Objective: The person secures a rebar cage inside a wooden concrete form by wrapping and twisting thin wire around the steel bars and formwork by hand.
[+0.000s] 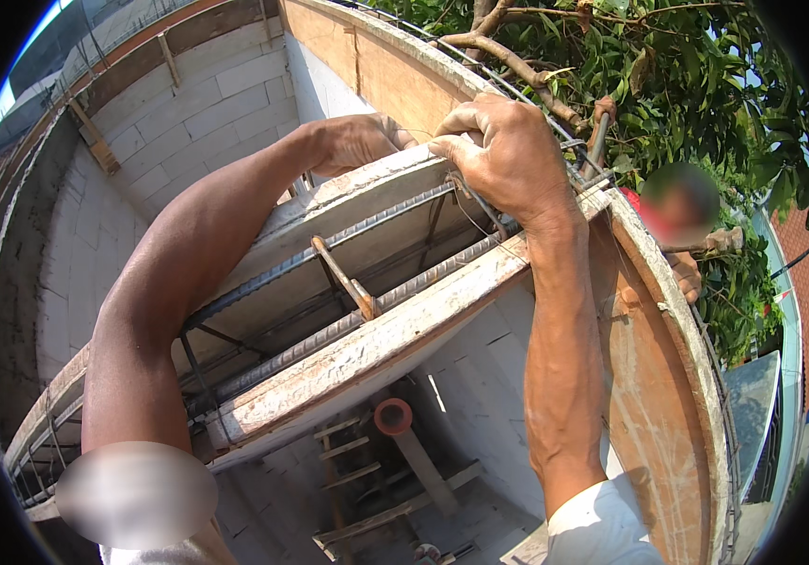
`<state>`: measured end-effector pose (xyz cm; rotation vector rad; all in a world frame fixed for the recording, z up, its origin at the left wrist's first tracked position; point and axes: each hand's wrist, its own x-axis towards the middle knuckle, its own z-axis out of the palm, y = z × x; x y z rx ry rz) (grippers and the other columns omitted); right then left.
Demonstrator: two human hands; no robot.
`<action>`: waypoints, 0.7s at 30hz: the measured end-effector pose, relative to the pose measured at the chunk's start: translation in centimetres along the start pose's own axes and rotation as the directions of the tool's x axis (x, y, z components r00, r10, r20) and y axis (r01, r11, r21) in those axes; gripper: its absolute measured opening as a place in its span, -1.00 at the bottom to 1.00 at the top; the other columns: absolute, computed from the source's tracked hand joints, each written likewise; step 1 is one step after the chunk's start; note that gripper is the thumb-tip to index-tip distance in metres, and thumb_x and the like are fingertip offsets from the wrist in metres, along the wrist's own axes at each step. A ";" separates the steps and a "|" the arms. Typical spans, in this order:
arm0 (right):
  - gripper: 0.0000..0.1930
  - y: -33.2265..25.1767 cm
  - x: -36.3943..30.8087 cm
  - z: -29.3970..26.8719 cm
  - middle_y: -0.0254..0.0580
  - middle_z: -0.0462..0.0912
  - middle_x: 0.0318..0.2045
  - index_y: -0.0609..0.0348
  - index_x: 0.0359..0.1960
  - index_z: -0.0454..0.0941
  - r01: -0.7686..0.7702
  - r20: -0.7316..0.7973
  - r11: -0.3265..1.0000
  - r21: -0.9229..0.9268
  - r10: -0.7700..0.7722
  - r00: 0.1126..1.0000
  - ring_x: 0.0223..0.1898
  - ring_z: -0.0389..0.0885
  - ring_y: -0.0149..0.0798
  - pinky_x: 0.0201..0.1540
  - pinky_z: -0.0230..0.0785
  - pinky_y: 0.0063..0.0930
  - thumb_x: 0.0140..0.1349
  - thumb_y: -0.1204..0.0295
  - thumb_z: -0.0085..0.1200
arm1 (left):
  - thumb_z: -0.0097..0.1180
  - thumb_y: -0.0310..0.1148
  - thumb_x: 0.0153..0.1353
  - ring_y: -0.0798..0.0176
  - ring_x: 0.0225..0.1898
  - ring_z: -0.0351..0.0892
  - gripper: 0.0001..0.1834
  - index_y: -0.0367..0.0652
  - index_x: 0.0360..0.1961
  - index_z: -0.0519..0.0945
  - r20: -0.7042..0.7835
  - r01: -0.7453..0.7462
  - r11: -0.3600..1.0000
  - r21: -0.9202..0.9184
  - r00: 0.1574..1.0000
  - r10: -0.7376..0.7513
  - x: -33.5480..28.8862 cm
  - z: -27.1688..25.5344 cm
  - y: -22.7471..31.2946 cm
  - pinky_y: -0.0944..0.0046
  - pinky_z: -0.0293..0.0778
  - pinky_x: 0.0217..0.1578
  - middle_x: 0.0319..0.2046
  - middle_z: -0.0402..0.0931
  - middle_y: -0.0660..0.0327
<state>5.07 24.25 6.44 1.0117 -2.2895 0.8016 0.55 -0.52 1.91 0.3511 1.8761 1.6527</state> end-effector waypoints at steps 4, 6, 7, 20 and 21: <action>-0.81 0.2 0.0 0.0 -0.08 0.82 -0.30 0.11 -0.29 0.86 0.042 -0.110 0.999 0.033 -0.039 0.993 -0.23 0.83 0.04 -0.08 0.66 -0.14 0.09 0.33 0.49 | 0.40 -0.56 0.23 0.47 -0.40 0.72 -0.79 -0.22 -0.09 0.82 0.017 -0.017 1.000 0.000 1.000 0.017 0.1 -0.1 -0.2 0.32 0.69 -0.38 -0.29 0.83 0.27; -0.82 -0.3 0.2 -0.2 -0.08 0.82 -0.30 0.12 -0.32 0.85 0.047 -0.149 0.997 0.065 -0.037 0.988 -0.23 0.83 0.03 -0.10 0.66 -0.14 0.08 0.33 0.48 | 0.41 -0.55 0.24 0.48 -0.40 0.71 -0.79 -0.22 -0.09 0.82 -0.001 -0.036 0.999 0.026 0.999 0.036 0.1 0.0 -0.2 0.32 0.68 -0.37 -0.29 0.83 0.28; -0.83 -0.5 0.2 -0.3 -0.08 0.82 -0.30 0.12 -0.34 0.84 0.052 -0.187 0.994 0.096 -0.033 0.982 -0.24 0.82 0.03 -0.13 0.66 -0.15 0.07 0.34 0.48 | 0.41 -0.54 0.24 0.48 -0.40 0.71 -0.79 -0.21 -0.08 0.83 -0.017 -0.053 0.997 0.052 0.998 0.054 0.1 0.1 -0.2 0.31 0.68 -0.37 -0.28 0.83 0.29; -0.72 -0.6 0.1 -0.3 -0.20 0.81 -0.30 0.22 -0.23 0.85 0.038 0.027 0.986 0.160 -0.043 0.999 -0.34 0.73 -0.39 -0.31 0.50 -0.46 0.20 0.26 0.56 | 0.38 -0.36 0.37 0.46 -0.38 0.66 -0.82 -0.14 -0.06 0.83 -0.008 -0.084 0.979 0.184 0.996 0.087 -0.2 0.4 0.3 0.34 0.64 -0.32 -0.29 0.82 0.33; -0.74 -0.4 0.2 -0.2 -0.19 0.83 -0.30 0.21 -0.22 0.86 0.009 0.085 0.978 0.207 -0.027 0.996 -0.34 0.73 -0.38 -0.29 0.52 -0.44 0.22 0.27 0.55 | 0.38 -0.35 0.37 0.46 -0.37 0.66 -0.81 -0.14 -0.05 0.83 -0.001 -0.067 0.980 0.188 0.998 0.068 -0.2 0.4 0.4 0.34 0.64 -0.31 -0.28 0.82 0.33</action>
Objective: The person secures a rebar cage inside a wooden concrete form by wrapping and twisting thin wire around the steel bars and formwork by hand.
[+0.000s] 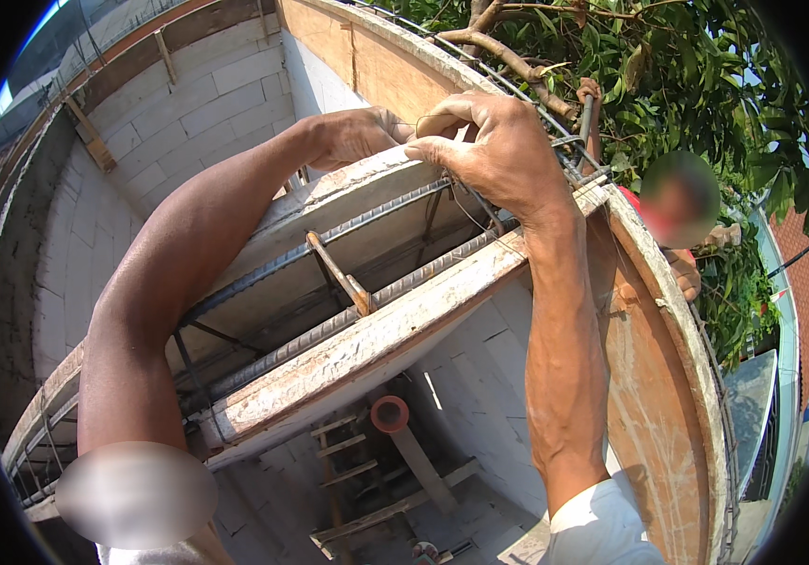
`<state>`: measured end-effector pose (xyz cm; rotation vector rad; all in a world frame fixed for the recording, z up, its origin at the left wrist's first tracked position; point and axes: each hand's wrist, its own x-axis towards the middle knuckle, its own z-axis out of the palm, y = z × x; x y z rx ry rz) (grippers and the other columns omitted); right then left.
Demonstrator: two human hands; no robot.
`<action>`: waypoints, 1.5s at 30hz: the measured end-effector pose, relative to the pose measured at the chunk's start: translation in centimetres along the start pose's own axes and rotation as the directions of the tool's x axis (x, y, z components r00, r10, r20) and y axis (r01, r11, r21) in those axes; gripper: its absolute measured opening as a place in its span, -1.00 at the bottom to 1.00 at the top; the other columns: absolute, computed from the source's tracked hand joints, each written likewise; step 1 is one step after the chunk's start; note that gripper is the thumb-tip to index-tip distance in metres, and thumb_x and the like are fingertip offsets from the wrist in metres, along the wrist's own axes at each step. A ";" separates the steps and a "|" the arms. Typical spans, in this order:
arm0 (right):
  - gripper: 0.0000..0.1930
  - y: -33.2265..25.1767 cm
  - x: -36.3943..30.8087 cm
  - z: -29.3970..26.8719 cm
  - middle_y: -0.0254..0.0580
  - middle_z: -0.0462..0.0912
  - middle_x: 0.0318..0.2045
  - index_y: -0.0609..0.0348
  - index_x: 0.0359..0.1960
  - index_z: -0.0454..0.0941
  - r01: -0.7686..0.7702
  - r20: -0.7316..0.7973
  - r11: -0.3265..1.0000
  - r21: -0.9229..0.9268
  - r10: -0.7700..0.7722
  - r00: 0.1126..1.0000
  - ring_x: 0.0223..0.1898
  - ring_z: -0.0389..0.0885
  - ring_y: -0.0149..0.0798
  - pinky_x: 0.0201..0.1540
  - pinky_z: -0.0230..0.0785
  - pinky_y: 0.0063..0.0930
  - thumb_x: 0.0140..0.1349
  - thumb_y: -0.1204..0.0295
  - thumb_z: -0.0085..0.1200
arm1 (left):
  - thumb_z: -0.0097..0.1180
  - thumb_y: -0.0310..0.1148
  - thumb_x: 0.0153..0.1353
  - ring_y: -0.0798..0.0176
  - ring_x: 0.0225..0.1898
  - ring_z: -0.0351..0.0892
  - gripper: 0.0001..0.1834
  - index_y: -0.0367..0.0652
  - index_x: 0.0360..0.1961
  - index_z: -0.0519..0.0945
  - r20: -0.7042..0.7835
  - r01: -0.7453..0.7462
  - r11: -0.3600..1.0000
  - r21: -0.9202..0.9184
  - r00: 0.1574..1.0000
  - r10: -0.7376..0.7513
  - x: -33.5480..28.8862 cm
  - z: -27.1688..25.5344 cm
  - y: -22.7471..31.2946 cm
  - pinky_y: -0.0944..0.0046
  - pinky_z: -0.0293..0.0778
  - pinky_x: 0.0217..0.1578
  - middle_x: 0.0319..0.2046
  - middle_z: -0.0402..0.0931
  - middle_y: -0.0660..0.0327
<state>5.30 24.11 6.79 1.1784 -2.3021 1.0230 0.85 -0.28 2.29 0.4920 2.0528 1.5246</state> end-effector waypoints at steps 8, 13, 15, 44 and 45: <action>-0.81 0.3 0.1 0.4 -0.20 0.86 -0.29 0.19 -0.15 0.86 -0.024 -0.028 0.994 0.103 0.027 0.999 -0.31 0.77 -0.35 -0.20 0.61 -0.37 0.29 0.38 0.48 | 0.37 -0.34 0.38 0.47 -0.31 0.68 -0.81 -0.14 -0.04 0.82 0.008 -0.027 1.000 0.014 1.000 0.027 0.4 -0.1 -0.3 0.34 0.65 -0.26 -0.21 0.82 0.31; -0.75 0.0 0.2 0.1 -0.18 0.86 -0.25 0.29 -0.06 0.81 -0.055 0.066 0.998 -0.033 0.057 0.996 -0.28 0.79 -0.34 -0.11 0.65 -0.44 0.31 0.41 0.47 | 0.38 -0.34 0.33 0.45 -0.33 0.67 -0.80 -0.11 -0.05 0.81 0.005 0.043 0.998 0.035 0.999 -0.043 0.1 -0.2 0.0 0.31 0.65 -0.25 -0.27 0.79 0.33; -0.76 -0.5 0.1 0.1 -0.18 0.86 -0.26 0.28 -0.07 0.81 -0.079 0.043 0.995 0.054 0.077 0.996 -0.28 0.79 -0.34 -0.11 0.65 -0.43 0.30 0.41 0.47 | 0.38 -0.34 0.31 0.45 -0.33 0.66 -0.79 -0.12 -0.06 0.81 0.009 0.038 0.999 0.004 0.999 -0.038 0.2 -0.2 -0.4 0.30 0.65 -0.25 -0.28 0.78 0.33; -0.82 0.4 0.3 0.7 -0.16 0.84 -0.35 0.26 -0.18 0.79 -0.022 -0.035 0.999 -0.029 0.021 0.999 -0.29 0.78 -0.37 -0.11 0.63 -0.41 0.28 0.42 0.45 | 0.39 -0.41 0.28 0.45 -0.32 0.69 -0.77 -0.16 -0.04 0.79 -0.019 0.070 0.998 -0.003 0.997 -0.070 0.1 0.0 0.0 0.32 0.69 -0.25 -0.23 0.81 0.29; -0.82 0.4 0.3 0.7 -0.08 0.84 -0.36 0.22 -0.20 0.79 -0.044 -0.090 0.999 -0.020 0.042 0.995 -0.30 0.82 -0.20 -0.11 0.65 -0.31 0.24 0.40 0.41 | 0.39 -0.41 0.28 0.45 -0.32 0.69 -0.77 -0.16 -0.04 0.79 -0.019 0.069 0.998 -0.002 0.997 -0.069 0.2 -0.1 -0.2 0.32 0.69 -0.25 -0.23 0.81 0.29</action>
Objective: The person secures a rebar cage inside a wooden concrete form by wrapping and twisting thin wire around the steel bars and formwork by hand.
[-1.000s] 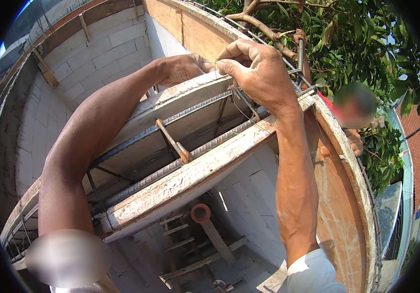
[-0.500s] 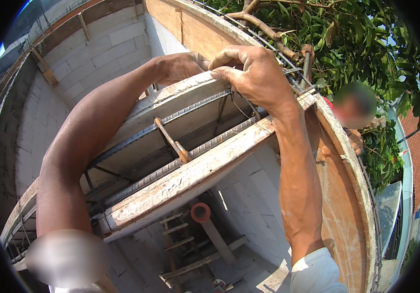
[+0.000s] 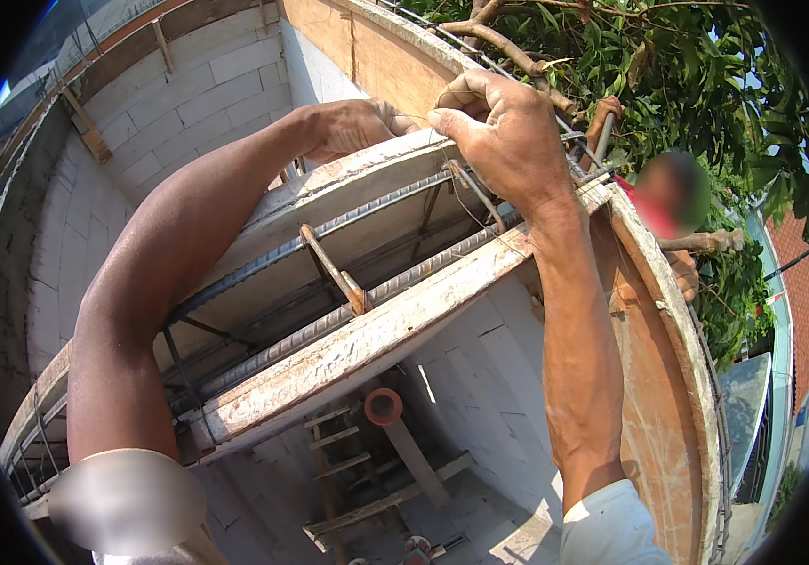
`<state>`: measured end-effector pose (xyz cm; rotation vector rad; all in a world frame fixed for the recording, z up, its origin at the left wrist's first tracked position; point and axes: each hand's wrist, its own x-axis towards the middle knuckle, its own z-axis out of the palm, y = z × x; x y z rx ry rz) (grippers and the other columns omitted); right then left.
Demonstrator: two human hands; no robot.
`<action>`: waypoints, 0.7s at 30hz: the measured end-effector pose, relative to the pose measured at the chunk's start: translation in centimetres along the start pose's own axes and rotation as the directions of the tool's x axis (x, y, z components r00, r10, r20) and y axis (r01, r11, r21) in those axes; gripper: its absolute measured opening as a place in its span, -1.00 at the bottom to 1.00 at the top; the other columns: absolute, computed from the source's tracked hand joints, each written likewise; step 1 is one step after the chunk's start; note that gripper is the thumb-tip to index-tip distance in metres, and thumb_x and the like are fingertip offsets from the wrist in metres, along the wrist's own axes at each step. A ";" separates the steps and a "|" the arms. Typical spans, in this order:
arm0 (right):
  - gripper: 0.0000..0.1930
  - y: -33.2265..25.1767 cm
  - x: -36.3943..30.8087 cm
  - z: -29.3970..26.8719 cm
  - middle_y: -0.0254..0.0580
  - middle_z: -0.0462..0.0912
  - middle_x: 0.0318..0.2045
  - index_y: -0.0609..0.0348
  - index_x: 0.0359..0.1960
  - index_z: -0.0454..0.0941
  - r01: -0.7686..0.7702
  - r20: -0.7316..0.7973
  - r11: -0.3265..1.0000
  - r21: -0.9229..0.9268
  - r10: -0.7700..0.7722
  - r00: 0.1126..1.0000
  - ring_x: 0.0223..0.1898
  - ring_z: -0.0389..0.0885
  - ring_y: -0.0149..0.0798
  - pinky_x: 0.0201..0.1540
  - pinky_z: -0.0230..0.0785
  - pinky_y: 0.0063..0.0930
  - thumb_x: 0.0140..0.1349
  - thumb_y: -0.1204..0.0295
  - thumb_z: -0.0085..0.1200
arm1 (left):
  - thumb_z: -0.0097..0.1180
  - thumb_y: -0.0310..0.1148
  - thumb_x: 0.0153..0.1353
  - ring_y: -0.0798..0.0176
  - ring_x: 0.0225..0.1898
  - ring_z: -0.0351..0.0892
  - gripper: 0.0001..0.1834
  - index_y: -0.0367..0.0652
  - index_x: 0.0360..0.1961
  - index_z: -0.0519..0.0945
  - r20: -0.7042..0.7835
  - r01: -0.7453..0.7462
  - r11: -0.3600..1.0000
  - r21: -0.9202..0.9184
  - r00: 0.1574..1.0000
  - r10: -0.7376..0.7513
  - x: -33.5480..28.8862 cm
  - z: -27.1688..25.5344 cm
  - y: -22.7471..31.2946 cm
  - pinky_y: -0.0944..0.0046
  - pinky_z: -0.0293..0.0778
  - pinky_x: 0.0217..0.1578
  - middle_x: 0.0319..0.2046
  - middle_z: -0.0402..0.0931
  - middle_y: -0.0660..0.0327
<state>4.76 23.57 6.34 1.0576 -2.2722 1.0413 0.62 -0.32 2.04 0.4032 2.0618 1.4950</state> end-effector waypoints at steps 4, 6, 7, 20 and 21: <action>-0.83 0.2 0.1 -0.2 0.01 0.84 -0.36 0.20 -0.24 0.78 -0.083 -0.056 0.996 -0.011 0.083 0.995 -0.30 0.86 -0.04 -0.12 0.68 -0.19 0.21 0.39 0.31 | 0.39 -0.45 0.30 0.46 -0.17 0.71 -0.64 -0.13 0.13 0.73 0.112 -0.037 0.989 -0.144 0.992 0.054 0.4 0.2 -0.5 0.33 0.73 -0.13 -0.06 0.80 0.28; -0.84 0.2 0.0 -0.3 -0.08 0.84 -0.36 0.23 -0.22 0.77 -0.083 -0.039 0.996 -0.028 0.082 0.996 -0.32 0.83 -0.20 -0.14 0.67 -0.29 0.26 0.41 0.32 | 0.39 -0.45 0.30 0.46 -0.13 0.71 -0.59 -0.12 0.18 0.70 0.136 -0.039 0.977 -0.208 0.988 0.069 0.5 0.2 -0.7 0.34 0.74 -0.09 -0.01 0.79 0.28; -0.85 0.2 0.0 -0.3 -0.16 0.83 -0.36 0.27 -0.20 0.76 -0.081 -0.023 0.996 -0.043 0.080 0.997 -0.34 0.79 -0.36 -0.16 0.66 -0.40 0.30 0.43 0.33 | 0.36 -0.44 0.37 0.49 -0.13 0.70 -0.63 -0.12 0.19 0.71 0.131 -0.054 0.980 -0.190 0.988 0.080 0.5 0.0 -0.8 0.34 0.71 -0.09 -0.03 0.79 0.33; -0.83 0.4 -0.1 -0.3 0.01 0.85 -0.35 0.21 -0.22 0.78 -0.108 -0.036 0.994 0.017 0.108 0.993 -0.29 0.87 -0.06 -0.11 0.68 -0.21 0.22 0.41 0.29 | 0.23 -0.42 0.38 0.41 -0.22 0.72 -0.74 -0.20 0.06 0.74 0.105 -0.007 0.995 -0.097 0.994 0.017 -0.4 1.4 0.6 0.26 0.70 -0.11 -0.16 0.80 0.27; -0.83 0.2 -0.1 -0.3 0.00 0.85 -0.35 0.22 -0.22 0.78 -0.102 -0.041 0.995 0.008 0.102 0.994 -0.29 0.87 -0.07 -0.11 0.68 -0.21 0.22 0.41 0.29 | 0.23 -0.42 0.38 0.41 -0.22 0.72 -0.74 -0.20 0.06 0.74 0.101 -0.005 0.995 -0.096 0.995 0.015 -0.3 1.1 0.4 0.26 0.70 -0.11 -0.16 0.80 0.27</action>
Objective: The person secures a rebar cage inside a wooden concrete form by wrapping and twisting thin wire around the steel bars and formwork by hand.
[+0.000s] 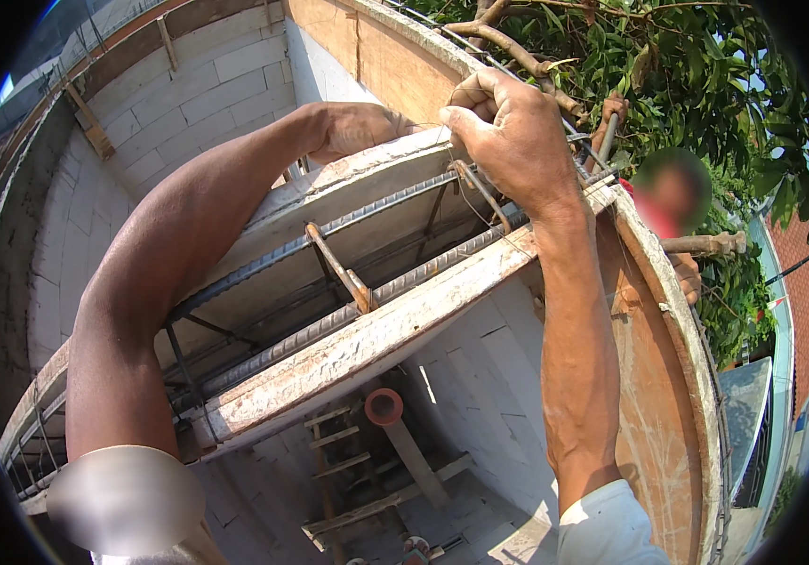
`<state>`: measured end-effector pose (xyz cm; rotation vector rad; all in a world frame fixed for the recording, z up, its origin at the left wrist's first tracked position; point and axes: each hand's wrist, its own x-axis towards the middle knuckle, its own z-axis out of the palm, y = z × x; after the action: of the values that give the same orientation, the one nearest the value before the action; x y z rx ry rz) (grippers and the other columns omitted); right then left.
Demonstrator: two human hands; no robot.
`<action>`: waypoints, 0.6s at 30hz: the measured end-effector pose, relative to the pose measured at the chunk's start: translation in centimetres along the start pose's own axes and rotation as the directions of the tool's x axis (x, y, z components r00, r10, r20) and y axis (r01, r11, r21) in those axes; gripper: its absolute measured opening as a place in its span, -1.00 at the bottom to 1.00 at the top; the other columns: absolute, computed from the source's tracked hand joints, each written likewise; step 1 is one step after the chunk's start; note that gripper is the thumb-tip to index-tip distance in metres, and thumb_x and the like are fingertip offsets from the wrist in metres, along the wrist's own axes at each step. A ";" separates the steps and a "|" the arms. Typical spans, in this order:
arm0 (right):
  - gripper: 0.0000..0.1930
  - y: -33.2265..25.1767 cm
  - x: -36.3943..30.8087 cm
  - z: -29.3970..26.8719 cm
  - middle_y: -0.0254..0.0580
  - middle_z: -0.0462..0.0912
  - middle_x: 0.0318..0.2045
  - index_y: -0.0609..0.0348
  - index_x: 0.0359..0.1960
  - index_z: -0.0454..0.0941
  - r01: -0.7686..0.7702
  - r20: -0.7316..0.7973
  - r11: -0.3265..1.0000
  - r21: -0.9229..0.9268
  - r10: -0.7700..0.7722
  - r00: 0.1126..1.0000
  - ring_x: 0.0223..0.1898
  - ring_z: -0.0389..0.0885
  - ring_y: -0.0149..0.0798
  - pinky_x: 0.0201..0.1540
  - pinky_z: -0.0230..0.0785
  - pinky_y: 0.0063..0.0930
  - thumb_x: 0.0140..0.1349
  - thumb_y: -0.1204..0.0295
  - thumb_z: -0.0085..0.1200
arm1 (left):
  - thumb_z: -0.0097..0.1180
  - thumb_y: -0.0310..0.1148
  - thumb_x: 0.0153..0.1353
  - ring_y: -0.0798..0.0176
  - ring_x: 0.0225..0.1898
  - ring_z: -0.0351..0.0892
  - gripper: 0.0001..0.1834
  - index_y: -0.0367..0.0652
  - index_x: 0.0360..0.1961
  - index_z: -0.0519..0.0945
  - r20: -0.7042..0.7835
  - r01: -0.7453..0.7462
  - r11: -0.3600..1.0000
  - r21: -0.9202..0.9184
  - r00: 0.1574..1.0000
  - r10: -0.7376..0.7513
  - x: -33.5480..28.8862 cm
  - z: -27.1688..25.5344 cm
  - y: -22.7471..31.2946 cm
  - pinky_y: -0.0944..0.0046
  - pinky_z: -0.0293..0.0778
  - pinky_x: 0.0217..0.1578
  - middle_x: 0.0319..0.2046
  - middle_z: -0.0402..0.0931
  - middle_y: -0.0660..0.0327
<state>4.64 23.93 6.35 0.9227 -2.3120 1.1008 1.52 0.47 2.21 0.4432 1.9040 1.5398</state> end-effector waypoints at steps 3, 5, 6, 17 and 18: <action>-0.83 -0.3 0.0 0.0 -0.01 0.85 -0.35 0.22 -0.21 0.78 0.006 -0.005 1.000 -0.009 -0.006 1.000 -0.29 0.88 -0.09 -0.11 0.69 -0.21 0.22 0.42 0.29 | 0.18 -0.50 0.33 0.40 -0.23 0.73 -0.72 -0.23 0.03 0.74 0.018 0.003 0.999 0.049 1.000 -0.004 0.3 -1.1 -0.4 0.25 0.71 -0.13 -0.16 0.81 0.24; -0.83 -0.6 0.0 0.0 -0.01 0.86 -0.35 0.22 -0.21 0.78 0.006 -0.007 1.000 -0.009 -0.006 1.000 -0.29 0.88 -0.10 -0.11 0.69 -0.22 0.23 0.42 0.28 | 0.07 -0.32 0.41 0.38 -0.06 0.71 -0.57 -0.29 0.19 0.67 0.089 -0.034 0.988 0.150 0.996 0.020 0.2 -1.9 -0.6 0.23 0.67 0.08 0.02 0.77 0.14; -0.83 -0.5 0.0 -0.1 -0.01 0.86 -0.34 0.22 -0.21 0.78 -0.003 0.001 1.000 -0.016 0.003 1.000 -0.29 0.88 -0.10 -0.10 0.69 -0.23 0.23 0.42 0.28 | 0.07 -0.32 0.41 0.38 -0.06 0.71 -0.57 -0.29 0.19 0.67 0.091 -0.034 0.988 0.150 0.996 0.020 0.3 -1.8 -0.7 0.23 0.67 0.08 0.02 0.77 0.14; -0.81 -0.1 0.2 -0.3 0.01 0.86 -0.32 0.22 -0.21 0.79 0.016 0.006 1.000 -0.025 -0.015 1.000 -0.26 0.88 -0.07 -0.10 0.69 -0.22 0.22 0.38 0.32 | 0.39 -0.53 0.30 0.44 -0.34 0.75 -0.81 -0.20 -0.07 0.79 0.013 0.021 0.991 -0.136 1.000 -0.020 0.5 -2.0 -1.2 0.30 0.73 -0.29 -0.25 0.83 0.23; -0.81 -0.3 0.1 -0.3 0.00 0.86 -0.32 0.21 -0.22 0.79 0.009 0.007 1.000 -0.027 -0.009 1.000 -0.26 0.88 -0.07 -0.09 0.69 -0.22 0.21 0.37 0.32 | 0.39 -0.53 0.30 0.44 -0.34 0.75 -0.81 -0.20 -0.07 0.79 0.016 0.022 0.991 -0.135 1.000 -0.020 0.6 -2.0 -1.3 0.30 0.73 -0.29 -0.25 0.83 0.23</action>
<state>4.81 23.99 6.73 0.9274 -2.3206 1.0612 -0.09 -0.95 1.01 0.3726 1.7746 1.6354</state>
